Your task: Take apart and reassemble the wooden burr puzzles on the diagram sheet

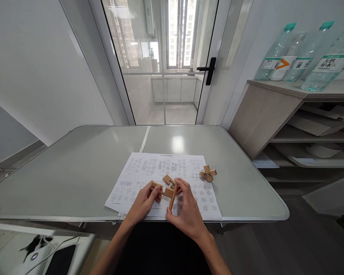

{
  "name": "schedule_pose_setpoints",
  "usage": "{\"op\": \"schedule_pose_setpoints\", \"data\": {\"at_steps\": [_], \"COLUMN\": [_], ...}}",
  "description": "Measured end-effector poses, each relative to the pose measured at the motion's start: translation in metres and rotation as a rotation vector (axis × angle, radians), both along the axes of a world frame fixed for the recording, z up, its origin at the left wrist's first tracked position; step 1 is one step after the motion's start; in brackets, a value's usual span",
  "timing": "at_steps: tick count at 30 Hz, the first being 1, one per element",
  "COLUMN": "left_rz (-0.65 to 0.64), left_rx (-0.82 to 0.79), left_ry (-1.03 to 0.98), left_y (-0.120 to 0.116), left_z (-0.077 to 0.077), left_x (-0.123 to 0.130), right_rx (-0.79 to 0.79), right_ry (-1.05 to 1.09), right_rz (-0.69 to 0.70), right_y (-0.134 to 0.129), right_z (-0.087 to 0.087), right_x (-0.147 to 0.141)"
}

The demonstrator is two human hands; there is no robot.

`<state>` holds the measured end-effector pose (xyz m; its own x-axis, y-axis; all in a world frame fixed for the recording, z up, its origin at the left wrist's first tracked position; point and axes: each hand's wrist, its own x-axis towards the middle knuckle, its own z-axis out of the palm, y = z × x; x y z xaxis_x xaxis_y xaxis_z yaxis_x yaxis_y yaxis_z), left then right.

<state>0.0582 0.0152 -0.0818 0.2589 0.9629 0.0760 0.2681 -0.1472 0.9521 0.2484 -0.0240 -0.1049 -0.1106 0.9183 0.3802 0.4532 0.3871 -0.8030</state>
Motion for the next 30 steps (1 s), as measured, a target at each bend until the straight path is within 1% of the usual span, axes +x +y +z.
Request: {"op": "schedule_pose_setpoints", "data": {"at_steps": [5,13,17,19,22,25,30], "left_rz": [0.006,0.016,0.020,0.044,0.103,0.124,0.109], "left_rx": [-0.001,-0.004,-0.010,-0.011,-0.009,-0.011,-0.019], "left_ry": [-0.011,-0.041,-0.066,-0.093,-0.133,-0.129,-0.085], "left_y": [0.000,0.000,0.002,0.004,0.008,0.010,0.007], "left_z": [0.000,-0.001,-0.005,-0.009,-0.014,-0.017,-0.014], "left_x": [0.000,0.000,-0.002,-0.004,-0.009,-0.011,-0.008], "right_rx": [-0.008,0.003,-0.015,-0.001,0.018,-0.014,-0.046], "right_ry": [0.005,0.010,0.011,0.006,0.022,0.021,0.011], "right_rz": [0.020,-0.020,0.006,0.005,-0.073,-0.141,-0.089], "right_y": [0.000,0.001,0.000,0.000,0.002,0.004,0.008], "right_z": [-0.001,-0.003,-0.002,-0.004,-0.009,-0.013,-0.011], "right_x": [0.001,-0.001,0.001,0.004,0.011,0.014,0.009]}}
